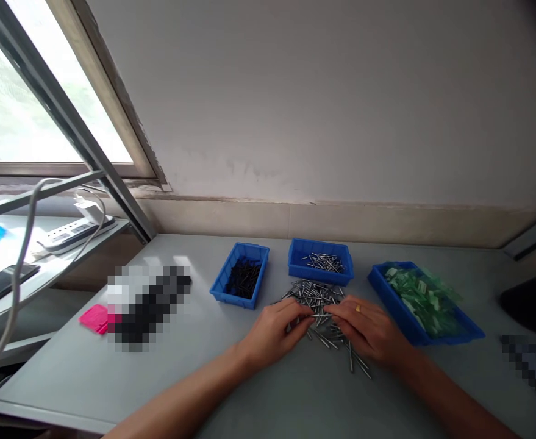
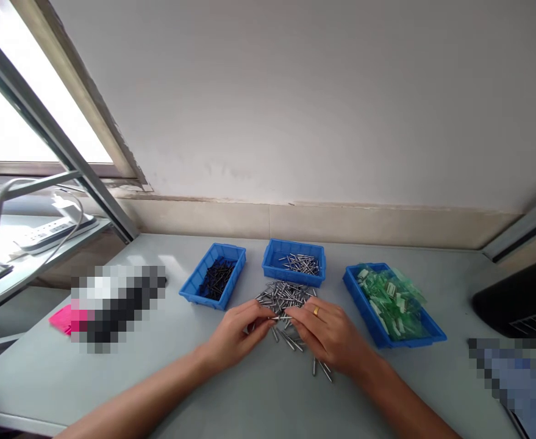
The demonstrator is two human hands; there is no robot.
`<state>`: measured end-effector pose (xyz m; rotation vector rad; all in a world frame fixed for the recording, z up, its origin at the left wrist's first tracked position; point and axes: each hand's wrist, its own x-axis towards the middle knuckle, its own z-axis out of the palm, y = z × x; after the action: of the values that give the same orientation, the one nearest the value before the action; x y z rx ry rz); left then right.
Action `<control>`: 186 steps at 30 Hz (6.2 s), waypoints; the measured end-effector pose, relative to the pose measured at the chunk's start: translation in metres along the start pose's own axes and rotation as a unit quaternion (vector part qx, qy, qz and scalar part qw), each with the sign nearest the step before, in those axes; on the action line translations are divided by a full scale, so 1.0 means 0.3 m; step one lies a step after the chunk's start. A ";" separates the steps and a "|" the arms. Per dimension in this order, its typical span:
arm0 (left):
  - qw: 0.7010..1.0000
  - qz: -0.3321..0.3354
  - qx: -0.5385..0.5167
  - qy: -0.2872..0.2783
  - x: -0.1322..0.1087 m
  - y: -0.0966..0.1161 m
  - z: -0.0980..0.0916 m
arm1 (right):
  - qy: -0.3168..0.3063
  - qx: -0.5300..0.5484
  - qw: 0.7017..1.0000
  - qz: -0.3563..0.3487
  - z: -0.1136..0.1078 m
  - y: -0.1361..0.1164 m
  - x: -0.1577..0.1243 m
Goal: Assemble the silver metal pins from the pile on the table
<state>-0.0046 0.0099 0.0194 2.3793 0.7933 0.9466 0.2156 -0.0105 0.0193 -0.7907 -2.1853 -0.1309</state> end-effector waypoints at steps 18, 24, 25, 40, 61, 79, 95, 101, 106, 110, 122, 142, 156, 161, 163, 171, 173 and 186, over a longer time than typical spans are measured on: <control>0.996 -0.032 -0.072 0.040 0.001 0.018 0.010 | -0.074 -0.014 0.997 0.005 0.047 -0.005 -0.002; 0.990 -0.066 -0.111 0.050 0.002 0.034 0.007 | -0.093 -0.009 0.996 0.015 0.050 -0.033 0.009; 0.989 -0.083 -0.112 0.048 0.003 0.032 0.004 | -0.089 -0.011 0.996 0.023 0.048 -0.030 0.006; 0.990 -0.116 -0.083 -0.009 0.017 -0.003 0.008 | -0.048 -0.016 0.999 0.021 0.038 -0.030 0.012; 0.990 -0.093 -0.105 0.029 0.012 0.014 0.016 | -0.054 -0.025 0.998 0.033 0.056 -0.056 0.023; 0.991 -0.126 -0.050 0.006 0.025 -0.014 -0.004 | -0.049 -0.016 0.995 0.086 0.006 -0.006 0.017; 0.989 -0.132 -0.057 -0.021 0.024 -0.012 -0.002 | -0.145 0.162 0.970 0.111 -0.026 -0.018 0.025; 0.992 -0.079 0.049 -0.083 0.022 -0.002 -0.026 | -0.097 0.142 0.946 0.273 -0.021 0.013 0.026; 0.972 0.034 0.167 -0.160 0.025 -0.001 -0.036 | -0.080 0.095 0.936 0.329 -0.001 0.057 0.008; 0.956 0.068 0.221 -0.181 0.026 -0.001 -0.038 | -0.109 0.024 0.954 0.278 0.013 0.056 -0.005; 0.928 0.009 0.283 -0.240 0.023 0.017 -0.057 | -0.189 0.023 0.974 0.123 0.050 0.024 -0.016; 0.962 0.084 0.228 -0.128 0.022 0.000 -0.045 | -0.215 0.042 0.970 0.109 0.035 0.015 -0.005; 0.965 0.046 0.232 -0.112 0.029 -0.004 -0.050 | -0.167 0.014 0.983 0.078 0.031 0.011 0.000; 0.970 0.037 0.222 -0.096 0.026 -0.008 -0.047 | -0.163 0.005 0.983 0.078 0.032 0.012 -0.003; 0.972 0.027 0.217 -0.082 0.025 -0.008 -0.047 | -0.146 0.001 0.987 0.071 0.034 0.015 -0.006; 0.979 0.007 0.200 -0.041 0.026 -0.007 -0.049 | -0.143 0.002 0.986 0.089 0.032 0.010 -0.001; 0.981 0.013 0.192 -0.032 0.026 -0.006 -0.049 | -0.152 -0.001 0.984 0.096 0.031 0.010 0.001; 0.982 0.040 0.182 -0.026 0.026 -0.009 -0.053 | -0.158 -0.006 0.983 0.089 0.032 0.009 -0.003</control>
<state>-0.0125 0.0202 0.0318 2.7565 0.9226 0.8213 0.2113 -0.0055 0.0116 -1.0697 -2.3957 0.0774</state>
